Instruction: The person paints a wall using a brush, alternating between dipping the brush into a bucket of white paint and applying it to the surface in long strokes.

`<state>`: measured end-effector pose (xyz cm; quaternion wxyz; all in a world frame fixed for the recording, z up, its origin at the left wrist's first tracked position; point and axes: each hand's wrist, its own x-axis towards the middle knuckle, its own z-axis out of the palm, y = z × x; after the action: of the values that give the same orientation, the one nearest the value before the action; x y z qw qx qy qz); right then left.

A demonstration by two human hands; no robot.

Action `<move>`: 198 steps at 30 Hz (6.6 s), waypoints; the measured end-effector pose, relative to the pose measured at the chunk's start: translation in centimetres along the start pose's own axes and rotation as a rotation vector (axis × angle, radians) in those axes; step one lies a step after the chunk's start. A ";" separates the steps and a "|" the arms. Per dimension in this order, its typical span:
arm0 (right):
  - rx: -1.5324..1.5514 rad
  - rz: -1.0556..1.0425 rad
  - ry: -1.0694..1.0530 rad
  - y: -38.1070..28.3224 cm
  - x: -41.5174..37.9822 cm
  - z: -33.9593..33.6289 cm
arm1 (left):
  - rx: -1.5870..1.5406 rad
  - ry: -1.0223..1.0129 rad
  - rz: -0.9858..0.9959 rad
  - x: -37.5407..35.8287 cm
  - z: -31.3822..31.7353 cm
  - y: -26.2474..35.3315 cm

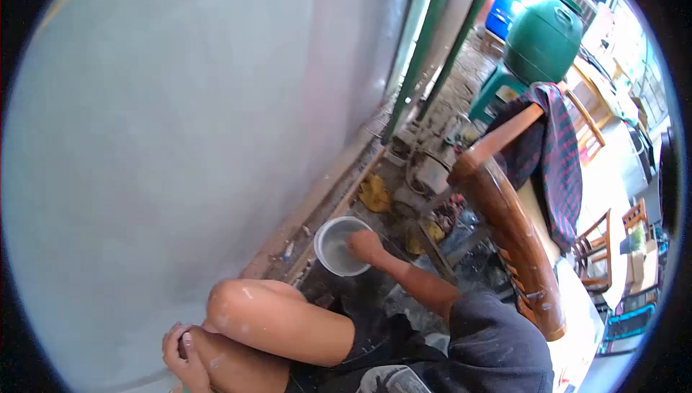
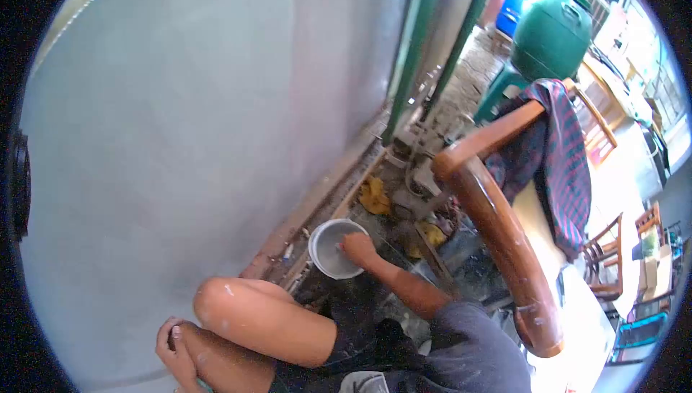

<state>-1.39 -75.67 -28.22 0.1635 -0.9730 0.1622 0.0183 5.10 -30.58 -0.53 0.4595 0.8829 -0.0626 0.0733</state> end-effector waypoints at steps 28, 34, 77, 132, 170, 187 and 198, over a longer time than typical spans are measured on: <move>0.926 0.327 0.230 -3.6 -6.3 -9.8 | 0.241 -0.011 0.160 1.5 -1.9 -0.9; 0.781 0.311 0.184 -4.8 -6.5 -10.4 | 0.217 -0.014 0.134 1.3 -1.8 -0.6; 0.786 0.226 0.393 -2.8 -6.7 -7.4 | 0.038 0.065 0.078 0.4 -1.3 -1.3; 1.122 0.863 0.710 7.1 -12.0 15.5 | 0.073 0.028 0.051 -1.1 -2.3 -0.9; 1.419 0.643 0.420 -1.1 -14.1 -3.1 | -0.011 0.166 0.002 -1.1 -2.4 -1.5; 1.492 0.576 0.169 7.0 -11.8 5.3 | 0.134 0.140 0.102 -1.6 -4.3 -0.6; 1.243 0.520 0.553 6.5 -14.5 8.1 | 0.082 0.232 0.130 -1.9 -4.0 -0.9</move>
<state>-17.06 -74.41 -36.67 0.6293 -0.5993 0.4042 -0.2855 3.10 -26.72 0.68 0.4215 0.8806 -0.0632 0.2071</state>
